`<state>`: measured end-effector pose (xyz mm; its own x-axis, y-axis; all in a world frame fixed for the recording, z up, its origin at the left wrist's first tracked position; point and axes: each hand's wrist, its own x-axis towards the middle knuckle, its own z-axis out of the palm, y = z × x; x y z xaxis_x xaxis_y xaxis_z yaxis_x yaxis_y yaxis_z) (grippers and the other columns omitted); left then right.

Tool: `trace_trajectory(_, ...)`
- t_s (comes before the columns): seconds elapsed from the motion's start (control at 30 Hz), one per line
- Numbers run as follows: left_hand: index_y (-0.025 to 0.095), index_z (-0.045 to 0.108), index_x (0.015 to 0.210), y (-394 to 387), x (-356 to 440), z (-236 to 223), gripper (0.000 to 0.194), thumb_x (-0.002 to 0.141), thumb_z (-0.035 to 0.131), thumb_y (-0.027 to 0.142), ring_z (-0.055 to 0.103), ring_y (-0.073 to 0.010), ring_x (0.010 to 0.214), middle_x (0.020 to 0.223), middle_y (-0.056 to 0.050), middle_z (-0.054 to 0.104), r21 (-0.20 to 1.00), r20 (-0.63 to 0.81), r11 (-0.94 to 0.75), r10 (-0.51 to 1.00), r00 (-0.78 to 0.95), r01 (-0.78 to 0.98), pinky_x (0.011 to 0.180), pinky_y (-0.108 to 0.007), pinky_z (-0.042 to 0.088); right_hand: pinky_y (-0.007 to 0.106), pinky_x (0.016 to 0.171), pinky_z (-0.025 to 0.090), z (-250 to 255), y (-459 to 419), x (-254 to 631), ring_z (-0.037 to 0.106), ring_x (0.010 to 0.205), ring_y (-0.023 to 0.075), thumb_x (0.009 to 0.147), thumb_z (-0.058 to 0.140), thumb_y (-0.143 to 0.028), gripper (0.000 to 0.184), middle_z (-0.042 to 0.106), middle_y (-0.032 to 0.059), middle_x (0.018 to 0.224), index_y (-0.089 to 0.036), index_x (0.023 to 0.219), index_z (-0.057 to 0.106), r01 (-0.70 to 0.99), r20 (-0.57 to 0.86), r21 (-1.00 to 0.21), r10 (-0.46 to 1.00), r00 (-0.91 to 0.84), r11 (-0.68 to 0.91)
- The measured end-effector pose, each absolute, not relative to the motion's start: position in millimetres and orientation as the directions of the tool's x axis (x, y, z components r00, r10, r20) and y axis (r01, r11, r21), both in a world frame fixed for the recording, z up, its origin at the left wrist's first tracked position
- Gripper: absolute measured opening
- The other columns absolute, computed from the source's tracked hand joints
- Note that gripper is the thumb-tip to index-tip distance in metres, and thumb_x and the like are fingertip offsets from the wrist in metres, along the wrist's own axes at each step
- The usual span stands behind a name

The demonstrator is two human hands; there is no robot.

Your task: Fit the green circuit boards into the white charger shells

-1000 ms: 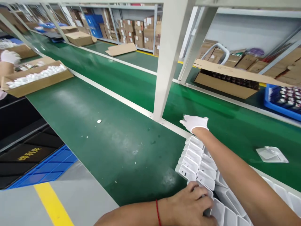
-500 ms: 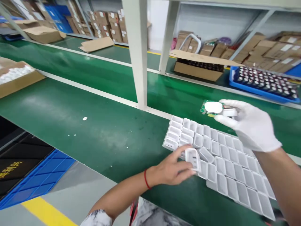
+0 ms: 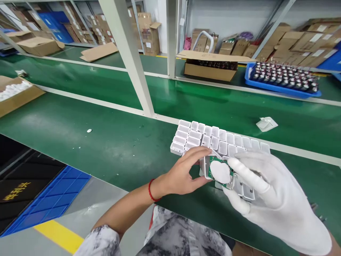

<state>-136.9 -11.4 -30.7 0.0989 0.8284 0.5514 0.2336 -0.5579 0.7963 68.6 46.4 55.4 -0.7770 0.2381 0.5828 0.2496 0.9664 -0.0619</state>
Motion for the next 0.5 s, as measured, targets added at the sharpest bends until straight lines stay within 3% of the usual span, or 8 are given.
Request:
trace_trajectory(0.13, 0.026, 0.048, 0.144, -7.6, -128.5, -26.2, 0.069, 0.082, 0.078, 0.030, 0.061, -0.0285, 0.123, 0.130, -0.014, 0.064, 0.744, 0.607, -0.614, 0.786, 0.117, 0.263, 0.099, -0.048, 0.059, 0.049, 0.073, 0.054, 59.1, 44.1, 76.7, 0.060, 0.090, 0.0287, 0.083, 0.061, -0.005, 0.047, 0.062, 0.0156, 0.100, -0.008, 0.130, 0.051, 0.234, 0.572, -0.032, 0.209, -0.793, 0.972)
trace_trajectory(0.3, 0.021, 0.049, 0.144, -2.1, -120.5, -23.5, 0.068, 0.083, 0.078, 0.030, 0.061, -0.0290, 0.124, 0.129, -0.017, 0.066, 0.686, 0.658, -0.669, 0.739, 0.149, 0.286, 0.106, -0.052, 0.055, 0.043, 0.068, 0.052, 62.7, 39.7, 79.6, 0.056, 0.084, 0.0250, 0.082, 0.058, -0.007, 0.024, 0.061, 0.0115, 0.094, -0.013, 0.105, 0.059, 0.329, 0.547, -0.039, 0.296, -0.783, 0.944)
trace_trajectory(0.5, 0.023, 0.049, 0.144, 0.4, -114.1, -20.7, 0.069, 0.083, 0.079, 0.033, 0.062, -0.0284, 0.124, 0.130, -0.017, 0.067, 0.685, 0.651, -0.669, 0.740, 0.170, 0.290, 0.101, -0.050, 0.058, 0.045, 0.073, 0.053, 63.2, 39.9, 86.9, 0.057, 0.086, 0.0265, 0.081, 0.060, -0.007, 0.028, 0.062, 0.0123, 0.096, -0.011, 0.109, 0.058, 0.340, 0.563, -0.007, 0.285, -0.776, 0.940)
